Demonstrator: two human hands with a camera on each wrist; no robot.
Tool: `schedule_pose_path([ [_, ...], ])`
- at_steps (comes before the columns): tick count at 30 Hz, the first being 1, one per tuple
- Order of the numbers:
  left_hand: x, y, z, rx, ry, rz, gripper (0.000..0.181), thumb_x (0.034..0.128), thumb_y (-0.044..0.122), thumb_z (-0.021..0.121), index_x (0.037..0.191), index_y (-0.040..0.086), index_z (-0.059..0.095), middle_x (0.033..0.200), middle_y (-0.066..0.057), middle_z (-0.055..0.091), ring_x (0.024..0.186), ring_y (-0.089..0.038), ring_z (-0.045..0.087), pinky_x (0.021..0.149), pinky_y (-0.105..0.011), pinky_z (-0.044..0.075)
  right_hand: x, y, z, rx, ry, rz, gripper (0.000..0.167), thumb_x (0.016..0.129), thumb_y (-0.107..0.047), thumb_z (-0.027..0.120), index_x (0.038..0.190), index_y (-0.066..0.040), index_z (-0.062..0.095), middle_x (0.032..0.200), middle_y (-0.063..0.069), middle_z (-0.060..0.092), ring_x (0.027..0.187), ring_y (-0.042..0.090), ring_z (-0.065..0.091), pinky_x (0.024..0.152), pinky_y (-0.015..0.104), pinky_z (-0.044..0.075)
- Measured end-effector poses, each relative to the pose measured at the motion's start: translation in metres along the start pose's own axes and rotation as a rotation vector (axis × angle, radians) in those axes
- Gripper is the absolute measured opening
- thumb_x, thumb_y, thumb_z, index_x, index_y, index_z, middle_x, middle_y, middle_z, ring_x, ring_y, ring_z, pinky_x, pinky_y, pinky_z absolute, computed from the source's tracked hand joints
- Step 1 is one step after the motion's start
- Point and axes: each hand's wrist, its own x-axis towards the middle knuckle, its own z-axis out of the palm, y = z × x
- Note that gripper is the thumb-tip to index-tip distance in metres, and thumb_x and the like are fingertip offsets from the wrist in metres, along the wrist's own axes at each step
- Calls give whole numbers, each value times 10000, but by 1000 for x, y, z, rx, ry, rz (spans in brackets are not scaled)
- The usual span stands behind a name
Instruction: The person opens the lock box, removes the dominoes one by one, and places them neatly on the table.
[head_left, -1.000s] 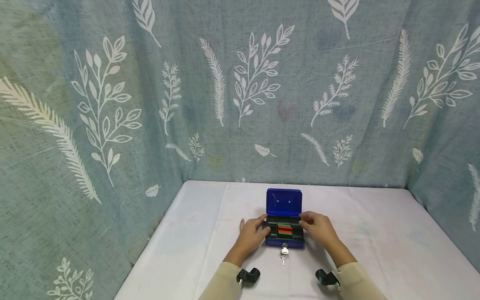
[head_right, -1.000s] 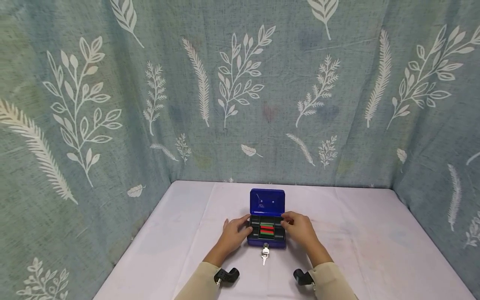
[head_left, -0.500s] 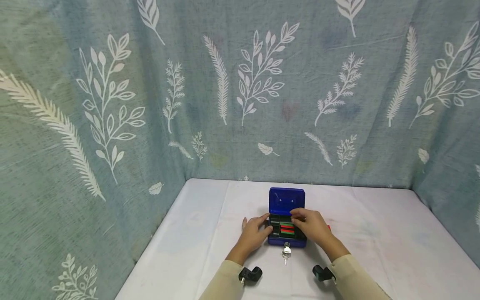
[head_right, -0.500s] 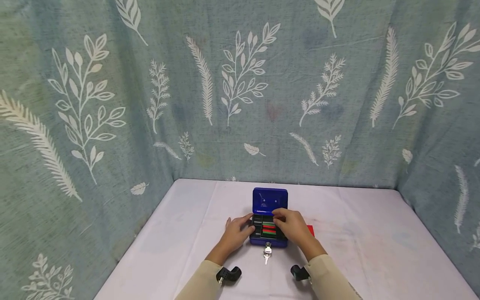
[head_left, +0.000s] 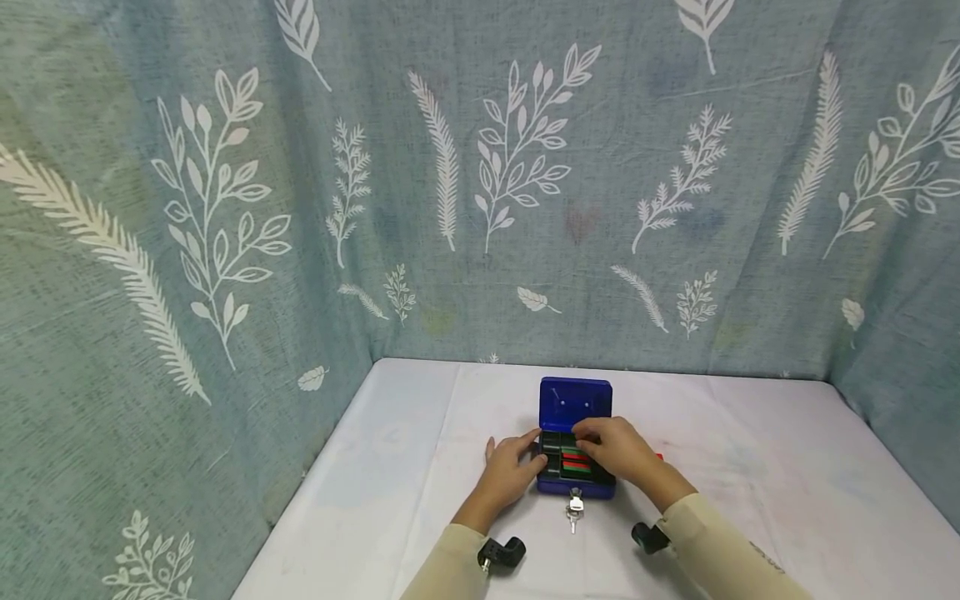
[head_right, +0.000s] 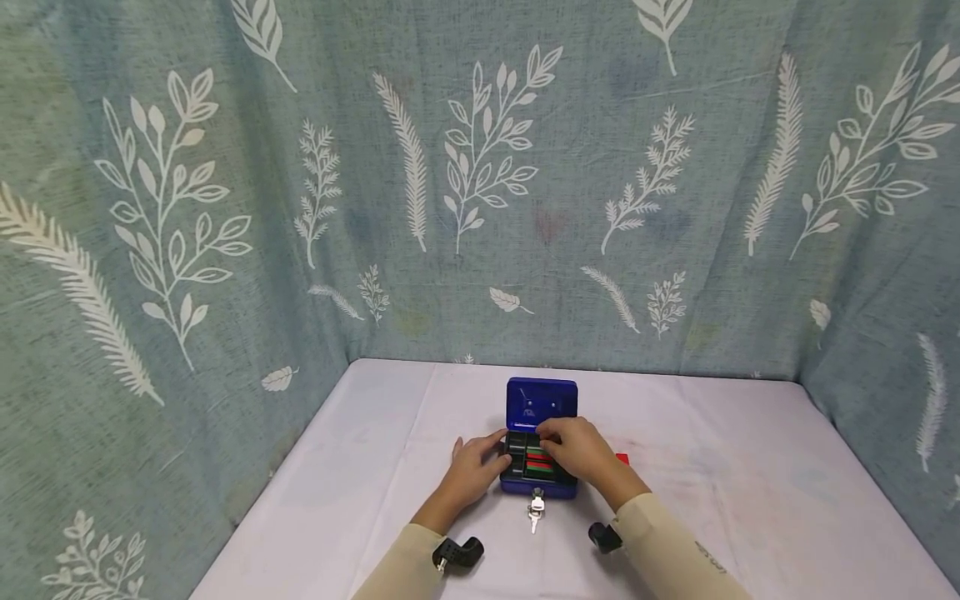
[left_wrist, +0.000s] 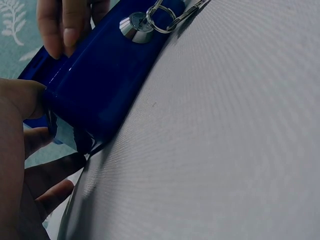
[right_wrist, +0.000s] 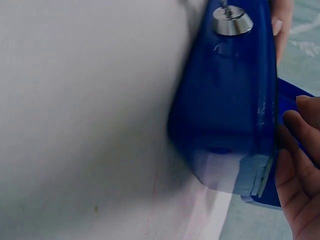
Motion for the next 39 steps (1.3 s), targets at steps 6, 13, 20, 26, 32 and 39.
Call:
schedule_pose_path([
  [6, 0, 0, 0, -2, -2, 9, 513, 890, 369, 602, 1360, 165, 591, 1181, 8, 676, 1177, -240, 548, 1069, -678, 105, 0, 1, 0, -33, -56, -35, 166, 862, -143, 732, 1026, -118, 739, 912, -65, 693, 873, 116, 634, 825, 398, 528],
  [13, 1, -1, -1, 11, 4, 20, 514, 889, 373, 600, 1357, 160, 594, 1188, 14, 675, 1172, -236, 554, 1057, -694, 122, 2, -2, 4, -86, -101, -61, 181, 887, -190, 714, 1060, -146, 737, 965, -64, 694, 905, 99, 627, 844, 381, 524],
  [20, 0, -2, 1, 6, -3, 6, 513, 892, 372, 603, 1367, 178, 586, 1209, 32, 664, 1183, -218, 549, 1077, -666, 111, -2, -5, 7, -144, -141, -119, 155, 888, -142, 697, 1035, -128, 744, 970, -41, 701, 924, 135, 639, 850, 385, 532],
  [26, 1, -2, 0, 2, -6, 3, 511, 893, 372, 605, 1366, 179, 587, 1221, 30, 659, 1192, -218, 543, 1076, -667, 108, -2, -6, 7, -200, -138, -185, 154, 899, -127, 679, 1039, -116, 741, 985, -22, 706, 953, 158, 648, 855, 380, 531],
  [32, 0, 0, -1, 6, 5, 19, 502, 901, 367, 601, 1362, 169, 589, 1154, 20, 682, 1172, -221, 553, 1073, -673, 117, -3, -7, 8, -205, -145, -205, 169, 912, -112, 662, 1068, -121, 729, 1005, -18, 693, 963, 163, 639, 859, 386, 528],
  [39, 0, -1, -1, 8, 13, 31, 503, 902, 368, 601, 1359, 160, 590, 1126, 13, 688, 1161, -231, 557, 1069, -677, 127, -2, -6, 6, -221, -145, -259, 198, 918, -99, 654, 1108, -101, 710, 1018, -10, 688, 949, 158, 642, 844, 380, 535],
])
